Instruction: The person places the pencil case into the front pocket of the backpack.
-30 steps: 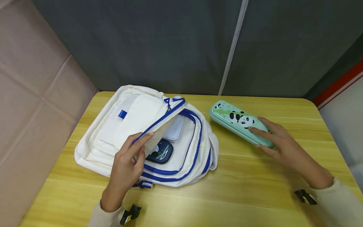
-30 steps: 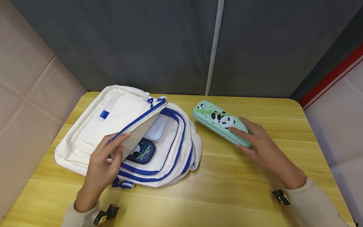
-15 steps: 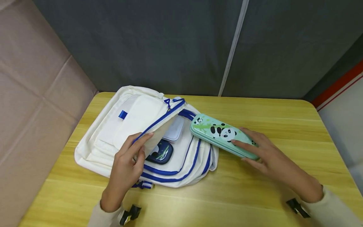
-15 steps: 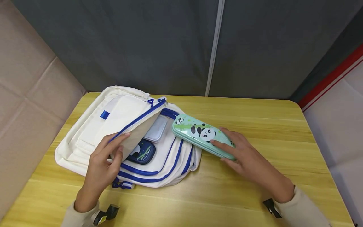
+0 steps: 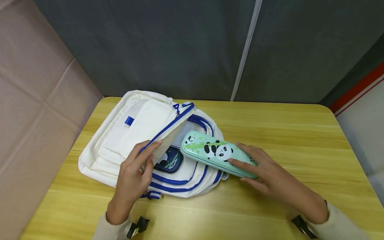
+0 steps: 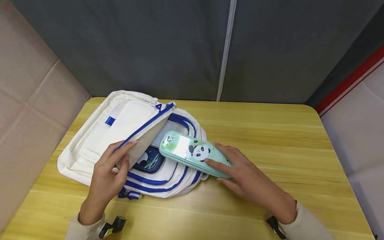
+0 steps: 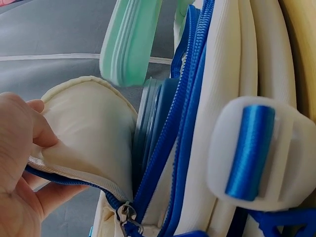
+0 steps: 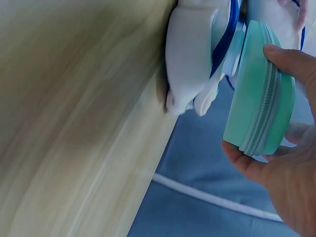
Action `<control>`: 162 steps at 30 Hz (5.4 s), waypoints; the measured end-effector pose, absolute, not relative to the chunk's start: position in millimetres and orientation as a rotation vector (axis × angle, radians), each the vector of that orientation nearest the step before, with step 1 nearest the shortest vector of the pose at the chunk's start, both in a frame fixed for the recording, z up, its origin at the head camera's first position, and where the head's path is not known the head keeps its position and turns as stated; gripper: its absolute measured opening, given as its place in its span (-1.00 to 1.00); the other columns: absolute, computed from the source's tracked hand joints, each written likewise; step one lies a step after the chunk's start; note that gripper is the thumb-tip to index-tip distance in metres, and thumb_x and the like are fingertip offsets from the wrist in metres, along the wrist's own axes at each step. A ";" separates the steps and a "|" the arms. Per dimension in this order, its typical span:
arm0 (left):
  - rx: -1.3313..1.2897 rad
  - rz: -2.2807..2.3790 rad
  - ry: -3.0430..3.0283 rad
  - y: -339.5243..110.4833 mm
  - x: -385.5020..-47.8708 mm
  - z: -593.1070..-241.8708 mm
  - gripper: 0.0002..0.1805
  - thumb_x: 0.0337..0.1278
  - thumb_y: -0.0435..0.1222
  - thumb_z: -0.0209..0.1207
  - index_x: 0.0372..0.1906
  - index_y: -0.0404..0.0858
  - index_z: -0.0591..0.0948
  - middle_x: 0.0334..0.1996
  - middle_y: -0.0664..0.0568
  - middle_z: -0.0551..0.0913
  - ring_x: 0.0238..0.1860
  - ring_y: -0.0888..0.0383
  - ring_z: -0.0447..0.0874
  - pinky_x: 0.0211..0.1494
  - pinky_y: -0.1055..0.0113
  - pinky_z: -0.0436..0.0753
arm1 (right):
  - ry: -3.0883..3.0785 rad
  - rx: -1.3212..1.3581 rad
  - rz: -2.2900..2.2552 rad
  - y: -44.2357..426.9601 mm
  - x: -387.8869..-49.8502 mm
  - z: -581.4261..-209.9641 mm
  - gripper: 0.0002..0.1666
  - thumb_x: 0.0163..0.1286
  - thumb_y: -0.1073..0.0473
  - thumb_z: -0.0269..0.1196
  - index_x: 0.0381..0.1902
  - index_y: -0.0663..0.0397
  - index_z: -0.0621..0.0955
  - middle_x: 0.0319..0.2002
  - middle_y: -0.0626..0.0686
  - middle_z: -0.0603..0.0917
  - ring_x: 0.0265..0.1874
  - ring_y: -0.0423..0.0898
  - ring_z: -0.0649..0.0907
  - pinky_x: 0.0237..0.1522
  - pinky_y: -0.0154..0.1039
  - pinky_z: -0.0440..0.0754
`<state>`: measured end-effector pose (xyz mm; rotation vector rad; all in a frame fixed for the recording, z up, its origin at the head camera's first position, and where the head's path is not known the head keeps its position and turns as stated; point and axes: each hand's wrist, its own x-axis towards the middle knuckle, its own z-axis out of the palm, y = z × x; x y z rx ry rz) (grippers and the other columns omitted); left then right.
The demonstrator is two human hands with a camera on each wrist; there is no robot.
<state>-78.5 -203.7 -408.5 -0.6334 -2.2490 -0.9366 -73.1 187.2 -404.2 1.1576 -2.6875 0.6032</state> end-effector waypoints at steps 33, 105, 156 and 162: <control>-0.652 -0.819 -2.213 -198.4 -73.8 -399.6 -0.36 0.06 -0.73 0.10 0.18 -0.19 0.75 0.00 -0.18 0.74 -0.35 0.09 0.60 -0.46 0.49 0.39 | -2.727 1.258 0.669 138.8 -64.7 -405.8 -0.16 0.28 0.06 0.53 0.49 -0.43 0.51 0.60 0.14 0.31 0.42 0.19 0.48 0.24 0.23 0.65; -0.749 -0.770 -2.223 -191.6 -63.7 -385.5 -0.30 0.00 -0.79 0.09 0.15 -0.14 0.77 0.00 -0.10 0.76 -0.28 0.08 0.70 -0.41 0.42 0.58 | -2.584 1.364 0.593 55.4 -93.8 -410.5 -0.32 0.41 -0.07 0.43 0.45 -0.20 0.55 0.55 0.23 0.36 0.37 0.17 0.53 0.35 0.09 0.59; -0.818 -0.833 -2.205 -189.0 -64.9 -380.2 -0.35 0.05 -0.74 0.04 0.12 -0.15 0.78 -0.02 -0.09 0.77 -0.37 0.13 0.60 -0.50 0.53 0.39 | -2.460 1.364 0.820 64.4 -95.4 -420.8 -0.41 0.39 0.07 0.44 0.37 -0.15 0.65 0.49 0.30 0.41 0.43 0.20 0.49 0.34 0.04 0.62; -0.821 -0.812 -2.217 -188.5 -64.1 -380.0 -0.34 0.05 -0.74 0.05 0.13 -0.14 0.78 -0.02 -0.07 0.77 -0.32 0.11 0.65 -0.45 0.44 0.51 | -2.427 1.364 0.825 58.9 -97.6 -422.8 -0.44 0.39 0.08 0.44 0.34 -0.13 0.67 0.45 0.31 0.43 0.40 0.19 0.52 0.33 0.02 0.64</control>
